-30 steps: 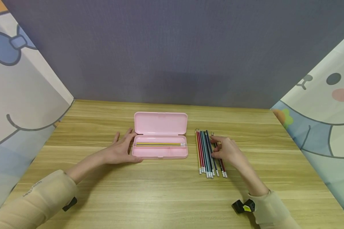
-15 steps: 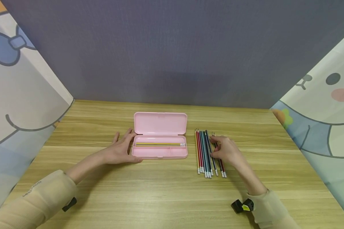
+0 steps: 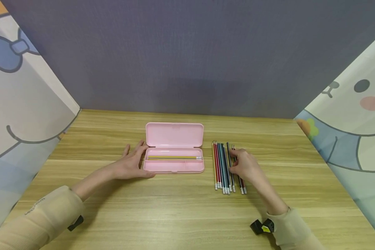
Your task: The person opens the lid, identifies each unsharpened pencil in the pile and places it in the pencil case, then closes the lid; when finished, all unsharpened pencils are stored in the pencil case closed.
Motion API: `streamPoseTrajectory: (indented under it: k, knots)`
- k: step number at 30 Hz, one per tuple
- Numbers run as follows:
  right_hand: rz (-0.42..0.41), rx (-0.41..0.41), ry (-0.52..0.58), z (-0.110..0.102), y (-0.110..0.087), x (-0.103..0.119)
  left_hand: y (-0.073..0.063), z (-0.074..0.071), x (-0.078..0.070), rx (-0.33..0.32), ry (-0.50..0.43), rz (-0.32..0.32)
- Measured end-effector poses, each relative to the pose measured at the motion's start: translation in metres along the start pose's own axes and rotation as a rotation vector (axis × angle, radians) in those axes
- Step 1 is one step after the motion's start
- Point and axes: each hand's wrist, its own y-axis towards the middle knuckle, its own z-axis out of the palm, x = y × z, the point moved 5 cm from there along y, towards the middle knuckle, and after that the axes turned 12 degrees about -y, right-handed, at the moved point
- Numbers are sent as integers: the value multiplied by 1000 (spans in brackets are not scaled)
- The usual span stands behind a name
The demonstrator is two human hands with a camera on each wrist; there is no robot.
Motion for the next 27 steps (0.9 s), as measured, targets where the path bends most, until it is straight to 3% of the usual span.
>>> streamPoseTrajectory:
  k: [4,12,21,27]
  knots:
    - [4,-5,-5,0,-1,0,0,0,1,-1,1,-3]
    - [82,83,157,1,0,-6,0,0,2,4,1,-6]
    - [32,29,39,0,0,-2,-2,-1,-1,-1,-6,-4]
    - [44,57,75,0,3,-3,-2,-1,-2,8,-7,-2]
